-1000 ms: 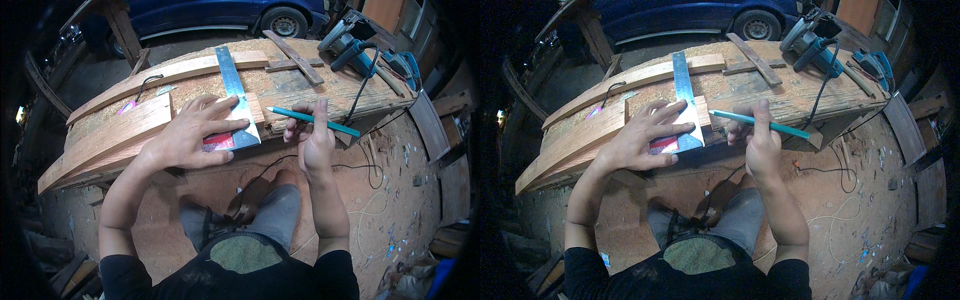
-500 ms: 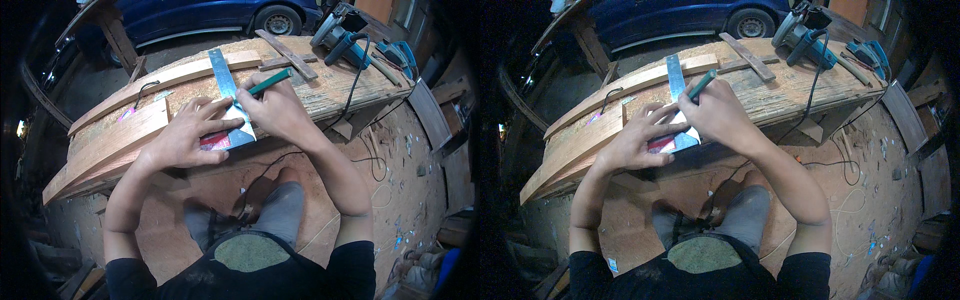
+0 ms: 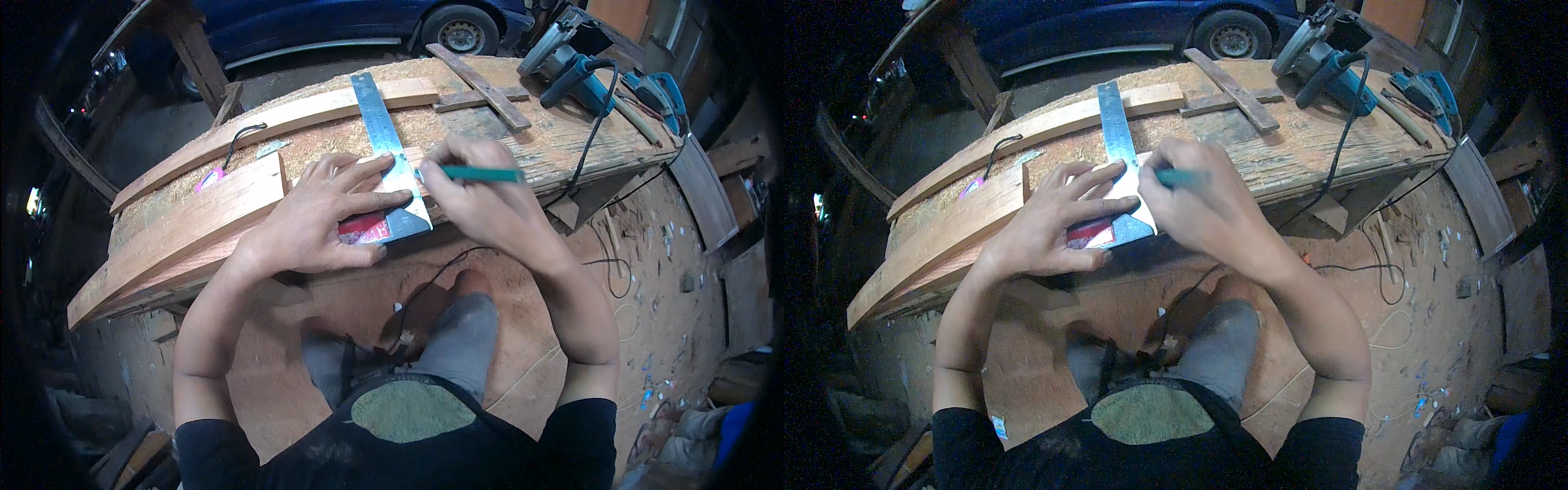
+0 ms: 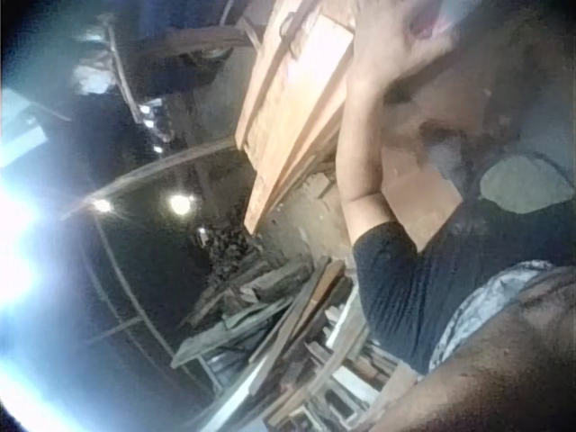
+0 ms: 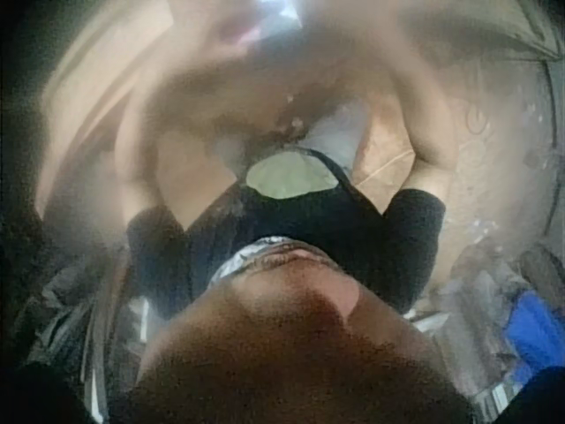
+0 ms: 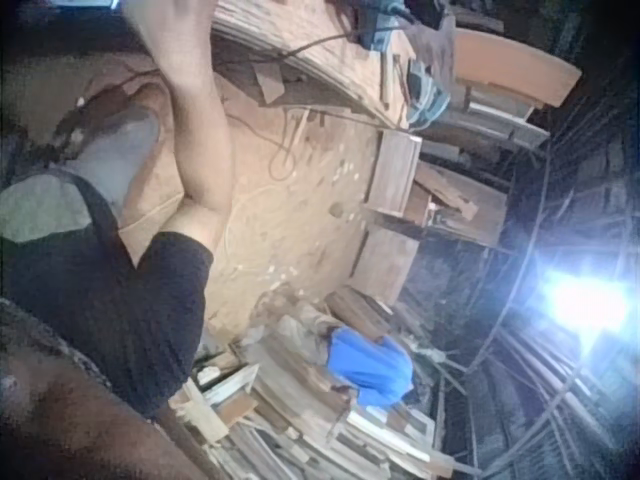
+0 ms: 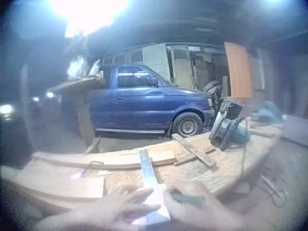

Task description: The person measures and marks wooden planks with a square and pencil, then uses a circular saw to cut them to size. The cut pieces are stacked on the workbench.

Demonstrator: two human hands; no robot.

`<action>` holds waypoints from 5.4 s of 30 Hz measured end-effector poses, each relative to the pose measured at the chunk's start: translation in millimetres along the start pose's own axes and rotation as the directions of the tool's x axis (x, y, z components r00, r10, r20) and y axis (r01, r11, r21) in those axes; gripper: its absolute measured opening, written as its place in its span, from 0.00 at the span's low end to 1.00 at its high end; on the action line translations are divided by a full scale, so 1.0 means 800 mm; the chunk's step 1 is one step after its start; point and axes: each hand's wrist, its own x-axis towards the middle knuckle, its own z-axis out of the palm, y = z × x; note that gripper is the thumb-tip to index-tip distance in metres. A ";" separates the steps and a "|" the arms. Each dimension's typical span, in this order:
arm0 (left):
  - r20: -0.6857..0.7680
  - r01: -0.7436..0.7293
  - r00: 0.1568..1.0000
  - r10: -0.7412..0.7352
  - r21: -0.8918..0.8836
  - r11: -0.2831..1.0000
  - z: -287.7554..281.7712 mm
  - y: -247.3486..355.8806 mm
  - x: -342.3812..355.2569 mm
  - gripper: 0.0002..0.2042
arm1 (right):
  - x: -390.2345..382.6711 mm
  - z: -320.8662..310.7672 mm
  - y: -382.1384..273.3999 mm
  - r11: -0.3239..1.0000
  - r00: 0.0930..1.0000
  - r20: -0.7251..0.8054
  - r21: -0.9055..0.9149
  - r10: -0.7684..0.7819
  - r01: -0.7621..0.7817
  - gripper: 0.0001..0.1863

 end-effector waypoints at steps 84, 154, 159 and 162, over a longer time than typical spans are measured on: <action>-0.146 0.119 0.981 -0.126 -0.057 0.991 0.045 -0.002 0.050 0.26 | -0.156 0.076 0.037 0.384 0.809 -0.122 0.914 0.575 -0.135 0.10; 0.064 -0.110 0.991 0.117 -0.101 0.989 0.035 0.022 0.056 0.35 | -0.034 -0.009 0.086 0.864 0.892 -0.331 0.490 0.308 -0.117 0.16; 0.081 -0.100 0.991 0.108 -0.101 0.990 0.032 0.024 0.059 0.35 | -0.008 -0.015 0.060 0.999 0.958 -0.285 0.016 -0.024 0.030 0.13; 0.075 -0.103 0.991 0.111 -0.102 0.989 0.034 0.022 0.057 0.35 | -0.013 -0.021 0.042 0.992 0.968 -0.216 -0.064 -0.124 0.113 0.11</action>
